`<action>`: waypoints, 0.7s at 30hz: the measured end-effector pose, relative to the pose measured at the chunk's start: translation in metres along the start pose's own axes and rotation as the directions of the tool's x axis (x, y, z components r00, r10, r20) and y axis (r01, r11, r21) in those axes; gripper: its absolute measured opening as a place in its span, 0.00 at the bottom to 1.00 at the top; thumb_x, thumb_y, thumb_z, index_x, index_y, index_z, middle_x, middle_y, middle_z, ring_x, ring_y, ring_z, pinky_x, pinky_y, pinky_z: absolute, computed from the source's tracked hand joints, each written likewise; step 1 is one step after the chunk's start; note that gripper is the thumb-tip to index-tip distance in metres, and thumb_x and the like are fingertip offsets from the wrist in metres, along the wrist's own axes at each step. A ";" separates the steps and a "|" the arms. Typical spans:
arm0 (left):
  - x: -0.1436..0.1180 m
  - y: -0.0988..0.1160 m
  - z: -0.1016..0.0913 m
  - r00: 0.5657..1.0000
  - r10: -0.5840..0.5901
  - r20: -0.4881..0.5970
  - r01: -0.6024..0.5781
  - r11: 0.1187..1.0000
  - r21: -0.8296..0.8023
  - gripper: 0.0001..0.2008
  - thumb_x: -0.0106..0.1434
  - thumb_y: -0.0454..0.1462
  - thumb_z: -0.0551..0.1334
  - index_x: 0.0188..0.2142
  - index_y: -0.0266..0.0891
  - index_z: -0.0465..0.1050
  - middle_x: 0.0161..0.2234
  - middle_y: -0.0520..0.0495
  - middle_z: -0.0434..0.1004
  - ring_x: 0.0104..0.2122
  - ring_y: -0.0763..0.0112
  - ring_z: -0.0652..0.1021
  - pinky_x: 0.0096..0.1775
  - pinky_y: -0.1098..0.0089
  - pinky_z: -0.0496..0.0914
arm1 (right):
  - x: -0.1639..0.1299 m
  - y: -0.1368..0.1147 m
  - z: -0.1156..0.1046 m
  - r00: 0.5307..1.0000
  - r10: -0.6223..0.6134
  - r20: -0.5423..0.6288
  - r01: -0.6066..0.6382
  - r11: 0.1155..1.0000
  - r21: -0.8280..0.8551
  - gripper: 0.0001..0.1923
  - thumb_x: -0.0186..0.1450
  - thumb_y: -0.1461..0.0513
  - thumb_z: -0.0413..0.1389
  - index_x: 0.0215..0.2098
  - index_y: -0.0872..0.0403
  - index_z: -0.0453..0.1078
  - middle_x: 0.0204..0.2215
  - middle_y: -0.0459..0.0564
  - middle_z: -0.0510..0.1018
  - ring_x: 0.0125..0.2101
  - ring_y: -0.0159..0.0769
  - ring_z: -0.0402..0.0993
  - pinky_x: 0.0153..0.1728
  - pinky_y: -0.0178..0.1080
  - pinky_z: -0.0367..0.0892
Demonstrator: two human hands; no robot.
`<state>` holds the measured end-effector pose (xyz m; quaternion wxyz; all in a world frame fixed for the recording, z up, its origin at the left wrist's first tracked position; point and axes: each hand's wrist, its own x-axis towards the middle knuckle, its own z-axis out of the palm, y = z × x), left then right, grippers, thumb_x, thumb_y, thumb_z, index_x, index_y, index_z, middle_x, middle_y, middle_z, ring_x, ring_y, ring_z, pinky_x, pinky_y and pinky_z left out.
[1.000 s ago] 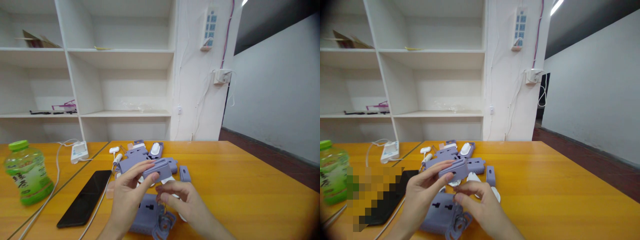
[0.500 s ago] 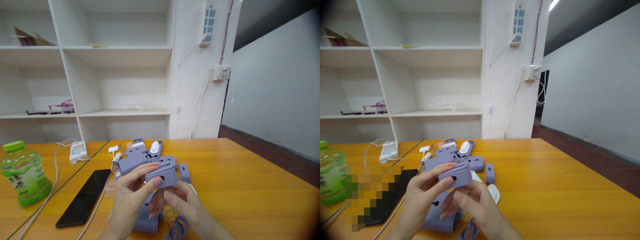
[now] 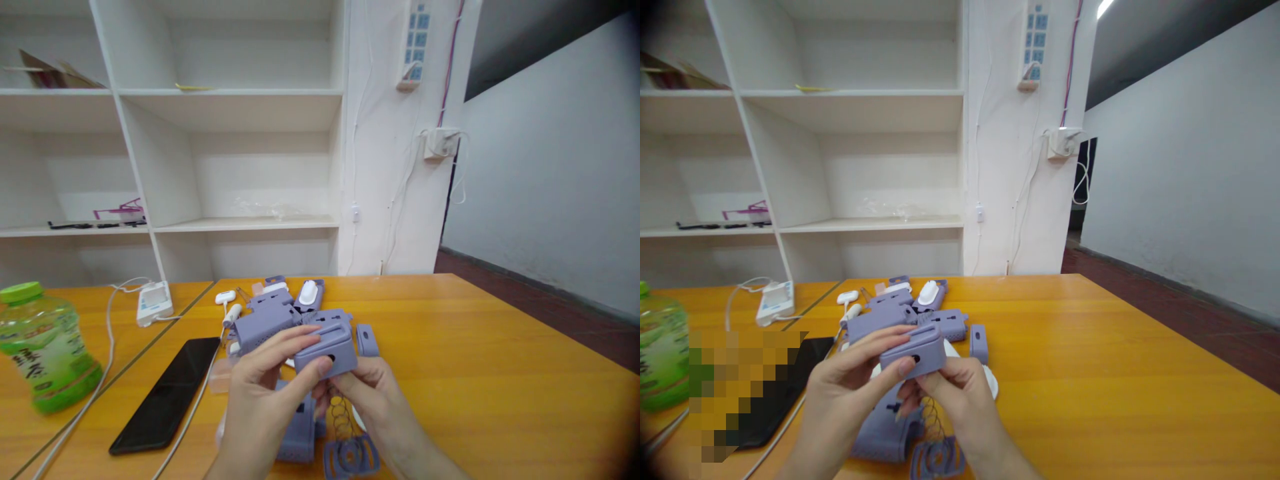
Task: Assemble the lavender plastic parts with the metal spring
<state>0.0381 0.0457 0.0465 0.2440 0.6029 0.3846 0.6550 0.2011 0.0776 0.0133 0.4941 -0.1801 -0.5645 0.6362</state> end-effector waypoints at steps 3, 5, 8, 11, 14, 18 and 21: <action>-0.003 0.000 0.001 1.000 0.015 -0.028 -0.013 0.998 0.058 0.10 0.59 0.37 0.75 0.41 0.52 0.87 0.47 0.51 0.88 0.49 0.65 0.85 0.52 0.75 0.78 | -0.003 -0.005 0.002 0.999 -0.030 -0.045 0.025 0.994 -0.107 0.18 0.66 0.49 0.65 0.34 0.55 0.86 0.26 0.52 0.85 0.26 0.37 0.81 0.35 0.39 0.76; -0.004 0.000 0.002 0.999 0.024 -0.040 -0.021 0.996 0.083 0.10 0.59 0.37 0.75 0.40 0.52 0.87 0.47 0.51 0.88 0.48 0.64 0.85 0.52 0.74 0.78 | -0.004 -0.008 0.005 0.995 -0.050 -0.085 0.036 0.986 -0.166 0.18 0.66 0.48 0.65 0.35 0.54 0.87 0.27 0.51 0.86 0.27 0.39 0.81 0.36 0.40 0.76; -0.003 -0.001 0.002 1.000 0.007 -0.021 -0.006 0.997 0.074 0.09 0.58 0.38 0.75 0.40 0.51 0.88 0.46 0.49 0.88 0.48 0.62 0.86 0.52 0.70 0.79 | -0.006 -0.011 0.010 0.985 -0.092 -0.144 0.057 0.972 -0.230 0.19 0.66 0.46 0.64 0.36 0.53 0.87 0.29 0.51 0.86 0.29 0.41 0.82 0.36 0.39 0.76; -0.001 -0.001 0.003 0.999 -0.026 -0.021 0.027 1.000 0.011 0.09 0.58 0.39 0.75 0.39 0.50 0.87 0.46 0.49 0.89 0.48 0.62 0.86 0.51 0.72 0.80 | -0.007 -0.010 0.013 0.974 -0.138 -0.179 0.081 0.953 -0.293 0.18 0.67 0.47 0.64 0.35 0.52 0.87 0.29 0.51 0.86 0.31 0.41 0.81 0.35 0.37 0.74; 0.000 -0.002 0.005 0.997 -0.062 -0.034 0.062 0.998 -0.001 0.09 0.58 0.39 0.76 0.40 0.49 0.87 0.45 0.50 0.89 0.47 0.63 0.86 0.50 0.73 0.80 | -0.009 -0.009 0.015 0.956 -0.215 -0.200 0.117 0.903 -0.413 0.19 0.69 0.47 0.61 0.35 0.52 0.86 0.28 0.51 0.84 0.31 0.40 0.79 0.36 0.37 0.73; -0.003 -0.005 0.009 0.999 -0.025 -0.027 0.027 0.997 0.066 0.09 0.59 0.38 0.75 0.41 0.50 0.87 0.47 0.49 0.88 0.49 0.61 0.86 0.52 0.69 0.80 | -0.011 -0.005 0.014 0.927 -0.315 -0.202 0.162 0.824 -0.542 0.18 0.70 0.49 0.60 0.35 0.51 0.86 0.25 0.48 0.80 0.30 0.39 0.75 0.35 0.37 0.71; -0.004 -0.006 0.012 0.999 -0.009 -0.045 0.014 0.995 0.096 0.09 0.60 0.39 0.74 0.41 0.51 0.87 0.48 0.49 0.88 0.50 0.60 0.85 0.53 0.68 0.80 | -0.010 -0.002 0.011 0.909 -0.363 -0.203 0.185 0.790 -0.585 0.14 0.70 0.52 0.61 0.37 0.49 0.86 0.25 0.46 0.79 0.29 0.39 0.75 0.36 0.36 0.70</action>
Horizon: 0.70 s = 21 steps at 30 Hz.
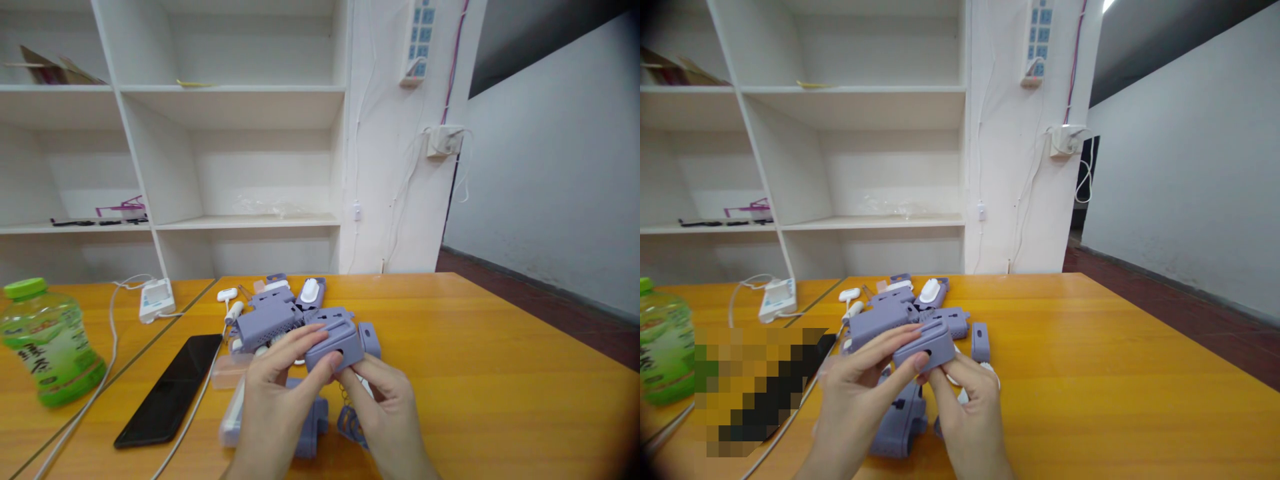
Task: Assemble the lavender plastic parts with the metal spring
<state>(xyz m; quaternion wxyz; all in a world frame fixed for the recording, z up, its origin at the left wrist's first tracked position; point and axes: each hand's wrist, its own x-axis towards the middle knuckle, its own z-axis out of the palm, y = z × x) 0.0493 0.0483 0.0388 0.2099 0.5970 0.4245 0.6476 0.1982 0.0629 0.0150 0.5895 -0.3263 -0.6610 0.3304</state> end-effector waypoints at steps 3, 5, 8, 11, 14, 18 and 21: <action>-0.001 0.000 0.002 1.000 -0.030 0.002 0.030 1.000 -0.004 0.10 0.60 0.40 0.74 0.42 0.52 0.87 0.49 0.50 0.88 0.50 0.60 0.85 0.53 0.69 0.79 | 0.000 0.005 -0.001 0.999 -0.040 0.010 0.040 0.999 -0.036 0.12 0.71 0.55 0.60 0.39 0.47 0.86 0.28 0.46 0.82 0.31 0.39 0.77 0.39 0.36 0.71; -0.002 -0.001 0.003 0.998 -0.056 0.012 0.056 0.998 -0.010 0.10 0.60 0.40 0.74 0.42 0.53 0.87 0.49 0.51 0.88 0.51 0.60 0.84 0.54 0.69 0.79 | -0.001 0.007 -0.002 0.997 -0.074 0.021 0.075 0.994 -0.077 0.11 0.72 0.56 0.59 0.41 0.47 0.86 0.32 0.48 0.85 0.32 0.39 0.79 0.41 0.36 0.72; -0.002 -0.002 0.005 0.997 -0.074 0.006 0.074 0.997 -0.008 0.10 0.60 0.41 0.74 0.42 0.52 0.87 0.49 0.50 0.87 0.51 0.59 0.84 0.55 0.65 0.78 | -0.001 0.010 -0.002 0.992 -0.126 0.013 0.126 0.984 -0.123 0.12 0.72 0.58 0.58 0.46 0.46 0.85 0.36 0.50 0.86 0.35 0.40 0.81 0.43 0.37 0.73; -0.002 -0.004 0.009 0.995 -0.094 -0.016 0.094 0.996 -0.006 0.10 0.59 0.41 0.74 0.42 0.51 0.87 0.49 0.48 0.87 0.51 0.55 0.84 0.57 0.59 0.78 | 0.000 0.012 -0.002 0.987 -0.162 -0.014 0.159 0.978 -0.135 0.12 0.72 0.59 0.59 0.48 0.46 0.84 0.39 0.51 0.87 0.39 0.42 0.82 0.44 0.37 0.74; -0.002 -0.004 0.013 0.993 -0.116 -0.038 0.116 0.993 -0.010 0.11 0.58 0.41 0.74 0.42 0.50 0.87 0.49 0.46 0.87 0.51 0.52 0.84 0.58 0.53 0.76 | 0.000 0.014 -0.002 0.991 -0.132 -0.034 0.128 0.986 -0.107 0.12 0.71 0.59 0.59 0.48 0.46 0.84 0.40 0.52 0.87 0.38 0.42 0.81 0.43 0.37 0.74; -0.001 -0.002 0.011 0.994 -0.110 -0.021 0.110 0.994 -0.003 0.10 0.60 0.40 0.74 0.43 0.52 0.87 0.52 0.47 0.85 0.54 0.53 0.82 0.61 0.51 0.72 | 0.002 0.018 -0.001 0.997 -0.064 -0.031 0.063 0.997 -0.048 0.09 0.70 0.58 0.61 0.43 0.46 0.85 0.38 0.51 0.86 0.39 0.41 0.79 0.43 0.38 0.71; 0.004 -0.002 0.003 0.995 -0.070 0.064 0.077 0.991 -0.109 0.09 0.62 0.38 0.73 0.42 0.52 0.87 0.53 0.48 0.84 0.55 0.56 0.81 0.60 0.57 0.74 | 0.004 0.018 -0.001 1.000 0.011 0.006 -0.011 1.000 0.028 0.09 0.70 0.56 0.62 0.43 0.46 0.85 0.37 0.48 0.85 0.38 0.40 0.78 0.44 0.38 0.70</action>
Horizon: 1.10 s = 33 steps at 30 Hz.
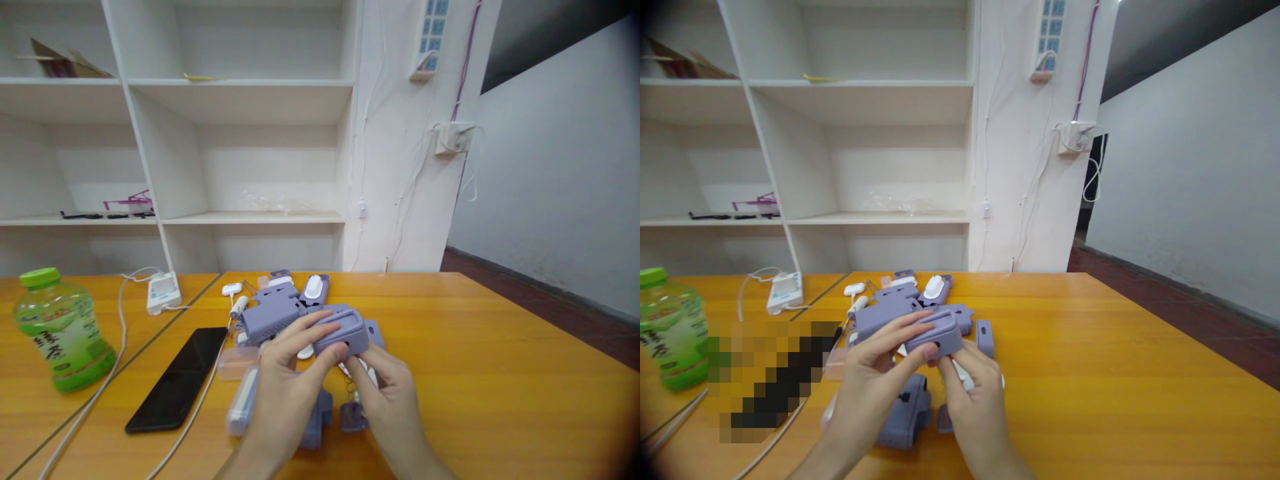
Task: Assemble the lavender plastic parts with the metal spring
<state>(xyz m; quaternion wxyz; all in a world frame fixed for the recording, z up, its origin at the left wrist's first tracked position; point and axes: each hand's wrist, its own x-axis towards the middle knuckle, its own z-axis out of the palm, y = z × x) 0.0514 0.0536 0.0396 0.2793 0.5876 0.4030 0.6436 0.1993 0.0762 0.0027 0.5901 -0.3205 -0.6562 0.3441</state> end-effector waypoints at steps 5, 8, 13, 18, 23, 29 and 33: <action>0.012 0.004 -0.014 0.992 -0.025 0.126 0.052 0.975 -0.214 0.09 0.60 0.33 0.74 0.39 0.46 0.87 0.50 0.45 0.86 0.53 0.60 0.82 0.55 0.67 0.77 | 0.003 -0.007 -0.001 0.980 0.135 0.144 -0.163 0.965 0.203 0.15 0.70 0.50 0.61 0.45 0.49 0.84 0.33 0.47 0.86 0.34 0.39 0.80 0.41 0.38 0.73; 0.015 0.007 -0.018 0.983 -0.056 0.173 0.095 0.969 -0.228 0.08 0.58 0.32 0.74 0.38 0.44 0.88 0.48 0.45 0.87 0.50 0.64 0.84 0.51 0.74 0.78 | 0.006 -0.010 -0.002 0.962 0.157 0.223 -0.221 0.928 0.301 0.17 0.68 0.48 0.63 0.43 0.52 0.84 0.31 0.50 0.86 0.33 0.39 0.81 0.40 0.39 0.74; 0.013 0.008 -0.016 0.989 -0.088 0.122 0.112 0.972 -0.205 0.10 0.56 0.33 0.75 0.38 0.45 0.88 0.47 0.47 0.88 0.48 0.65 0.85 0.49 0.76 0.78 | 0.008 -0.004 0.001 0.945 0.181 0.273 -0.283 0.872 0.399 0.20 0.69 0.46 0.61 0.40 0.54 0.83 0.29 0.52 0.85 0.24 0.36 0.79 0.32 0.39 0.75; 0.006 0.007 -0.007 0.995 -0.101 -0.005 0.100 0.990 -0.098 0.07 0.56 0.38 0.76 0.36 0.47 0.88 0.46 0.48 0.88 0.49 0.62 0.84 0.50 0.73 0.78 | 0.004 -0.005 0.004 0.955 0.223 0.197 -0.283 0.885 0.371 0.17 0.66 0.49 0.66 0.31 0.55 0.85 0.23 0.50 0.83 0.25 0.35 0.80 0.32 0.35 0.73; 0.004 0.014 -0.004 0.992 -0.065 -0.107 0.061 0.997 -0.043 0.06 0.55 0.39 0.76 0.35 0.48 0.88 0.44 0.48 0.89 0.48 0.62 0.85 0.48 0.74 0.79 | 0.000 -0.009 0.010 0.956 0.240 0.169 -0.288 0.882 0.373 0.19 0.67 0.48 0.64 0.30 0.54 0.85 0.24 0.50 0.83 0.27 0.35 0.79 0.33 0.34 0.73; 0.021 0.019 -0.026 0.954 -0.051 -0.295 -0.017 0.975 -0.223 0.13 0.58 0.40 0.77 0.44 0.47 0.86 0.45 0.52 0.89 0.46 0.68 0.86 0.49 0.77 0.78 | -0.006 -0.005 0.021 0.933 0.263 0.246 -0.344 0.851 0.396 0.20 0.66 0.47 0.65 0.32 0.56 0.84 0.25 0.51 0.83 0.24 0.34 0.79 0.29 0.34 0.73; 0.019 0.019 -0.027 0.987 -0.073 -0.146 0.052 0.989 -0.140 0.11 0.57 0.39 0.77 0.40 0.45 0.87 0.44 0.49 0.89 0.47 0.66 0.86 0.48 0.79 0.78 | -0.004 -0.011 0.021 0.947 0.252 0.201 -0.311 0.879 0.362 0.15 0.64 0.49 0.67 0.37 0.52 0.85 0.28 0.49 0.85 0.29 0.36 0.81 0.35 0.36 0.76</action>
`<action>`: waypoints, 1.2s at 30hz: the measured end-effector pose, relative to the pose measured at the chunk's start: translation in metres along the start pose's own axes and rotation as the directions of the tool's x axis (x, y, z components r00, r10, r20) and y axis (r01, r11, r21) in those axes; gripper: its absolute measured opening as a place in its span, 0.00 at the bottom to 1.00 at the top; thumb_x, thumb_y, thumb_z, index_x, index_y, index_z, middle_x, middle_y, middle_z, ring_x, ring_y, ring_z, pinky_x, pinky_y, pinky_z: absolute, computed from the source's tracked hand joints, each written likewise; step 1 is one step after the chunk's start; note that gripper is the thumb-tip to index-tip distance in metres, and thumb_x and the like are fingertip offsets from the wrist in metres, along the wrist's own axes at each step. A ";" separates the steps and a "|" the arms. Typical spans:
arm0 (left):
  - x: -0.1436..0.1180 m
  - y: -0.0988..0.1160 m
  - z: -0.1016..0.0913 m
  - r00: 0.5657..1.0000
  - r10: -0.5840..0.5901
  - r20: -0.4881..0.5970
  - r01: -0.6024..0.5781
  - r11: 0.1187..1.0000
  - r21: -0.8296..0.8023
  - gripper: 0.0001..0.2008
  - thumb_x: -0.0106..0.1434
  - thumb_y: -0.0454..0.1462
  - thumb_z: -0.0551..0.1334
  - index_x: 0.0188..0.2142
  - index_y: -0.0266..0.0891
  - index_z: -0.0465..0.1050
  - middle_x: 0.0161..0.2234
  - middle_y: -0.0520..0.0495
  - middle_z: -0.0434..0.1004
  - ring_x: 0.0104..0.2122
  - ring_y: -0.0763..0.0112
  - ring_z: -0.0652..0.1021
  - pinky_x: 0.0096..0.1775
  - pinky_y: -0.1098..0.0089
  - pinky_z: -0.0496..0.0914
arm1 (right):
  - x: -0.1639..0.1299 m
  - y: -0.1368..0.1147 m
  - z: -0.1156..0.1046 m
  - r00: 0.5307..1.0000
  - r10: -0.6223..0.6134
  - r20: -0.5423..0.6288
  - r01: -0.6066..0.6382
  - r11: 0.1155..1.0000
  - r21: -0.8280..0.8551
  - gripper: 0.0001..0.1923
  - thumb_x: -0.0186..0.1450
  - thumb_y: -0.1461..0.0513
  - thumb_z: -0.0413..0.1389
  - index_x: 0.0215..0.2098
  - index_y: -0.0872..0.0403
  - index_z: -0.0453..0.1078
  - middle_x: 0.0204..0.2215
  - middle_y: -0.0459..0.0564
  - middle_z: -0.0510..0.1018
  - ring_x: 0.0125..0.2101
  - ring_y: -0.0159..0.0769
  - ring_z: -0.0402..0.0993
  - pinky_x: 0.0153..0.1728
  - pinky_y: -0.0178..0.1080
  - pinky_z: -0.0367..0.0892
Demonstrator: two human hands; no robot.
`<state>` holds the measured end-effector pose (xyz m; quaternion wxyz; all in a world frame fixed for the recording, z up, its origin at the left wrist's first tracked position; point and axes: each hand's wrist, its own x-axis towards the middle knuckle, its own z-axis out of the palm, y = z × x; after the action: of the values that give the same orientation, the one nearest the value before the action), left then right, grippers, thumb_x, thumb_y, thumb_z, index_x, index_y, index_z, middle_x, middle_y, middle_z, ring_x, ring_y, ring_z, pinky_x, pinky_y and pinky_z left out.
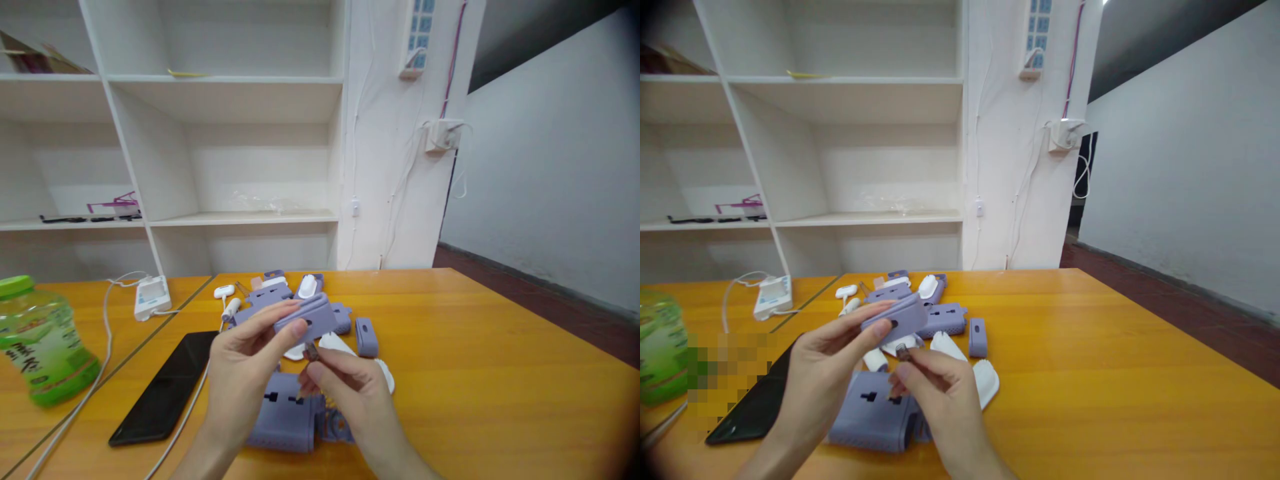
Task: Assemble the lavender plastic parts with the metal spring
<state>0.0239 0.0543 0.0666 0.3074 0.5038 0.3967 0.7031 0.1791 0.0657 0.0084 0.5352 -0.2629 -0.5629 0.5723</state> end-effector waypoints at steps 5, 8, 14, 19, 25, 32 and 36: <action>-0.012 0.002 0.012 0.990 0.080 0.116 -0.086 0.995 0.047 0.08 0.57 0.37 0.76 0.37 0.49 0.88 0.44 0.50 0.89 0.48 0.66 0.85 0.49 0.79 0.78 | 0.001 -0.005 -0.009 0.999 -0.039 -0.031 0.036 0.995 -0.090 0.13 0.65 0.50 0.67 0.37 0.49 0.86 0.30 0.48 0.86 0.34 0.39 0.80 0.40 0.37 0.74; -0.013 0.000 0.013 0.989 0.064 0.132 -0.072 0.996 0.055 0.07 0.59 0.37 0.74 0.38 0.50 0.88 0.45 0.50 0.89 0.49 0.65 0.85 0.50 0.77 0.78 | 0.003 -0.003 -0.014 0.997 -0.046 -0.058 0.038 0.992 -0.123 0.14 0.64 0.49 0.67 0.36 0.50 0.86 0.30 0.48 0.85 0.34 0.41 0.79 0.40 0.39 0.73; -0.012 -0.002 0.010 0.976 0.113 0.187 -0.122 0.992 0.039 0.07 0.65 0.37 0.70 0.40 0.50 0.87 0.46 0.51 0.88 0.49 0.67 0.85 0.51 0.77 0.78 | 0.001 -0.009 -0.015 0.997 -0.035 -0.068 0.024 0.987 -0.161 0.16 0.64 0.48 0.66 0.32 0.51 0.85 0.29 0.47 0.84 0.36 0.42 0.78 0.42 0.40 0.71; -0.010 -0.004 0.009 0.970 0.123 0.208 -0.136 0.989 0.049 0.07 0.66 0.36 0.69 0.40 0.50 0.87 0.47 0.52 0.88 0.50 0.67 0.84 0.52 0.77 0.77 | 0.001 -0.010 -0.016 0.997 -0.017 -0.070 0.004 0.982 -0.190 0.18 0.65 0.47 0.65 0.31 0.51 0.84 0.29 0.47 0.84 0.34 0.42 0.79 0.40 0.39 0.71; -0.012 -0.008 0.010 0.969 0.143 0.201 -0.159 0.985 0.064 0.06 0.66 0.37 0.70 0.40 0.51 0.87 0.49 0.51 0.87 0.52 0.66 0.83 0.54 0.74 0.76 | 0.000 -0.010 -0.012 0.997 -0.025 -0.078 0.013 0.988 -0.154 0.16 0.65 0.49 0.65 0.30 0.51 0.85 0.29 0.48 0.87 0.34 0.41 0.81 0.40 0.38 0.72; -0.012 -0.006 0.011 0.959 0.147 0.243 -0.161 0.986 0.040 0.07 0.67 0.36 0.69 0.41 0.50 0.87 0.49 0.49 0.87 0.52 0.64 0.83 0.53 0.72 0.77 | -0.001 -0.011 -0.009 0.998 -0.033 -0.057 0.028 0.995 -0.095 0.16 0.66 0.48 0.64 0.38 0.50 0.87 0.30 0.50 0.88 0.33 0.42 0.83 0.40 0.39 0.74; -0.012 -0.006 0.010 0.963 0.150 0.223 -0.165 0.985 0.049 0.06 0.67 0.36 0.70 0.41 0.50 0.87 0.49 0.49 0.87 0.52 0.64 0.83 0.53 0.71 0.76 | 0.000 -0.012 -0.010 0.998 -0.032 -0.046 0.028 0.996 -0.081 0.17 0.66 0.47 0.63 0.38 0.49 0.87 0.31 0.51 0.88 0.33 0.43 0.84 0.40 0.40 0.75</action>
<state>0.0377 0.0498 0.0577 0.2751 0.6182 0.3426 0.6517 0.1916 0.0668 0.0172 0.5459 -0.2893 -0.5767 0.5346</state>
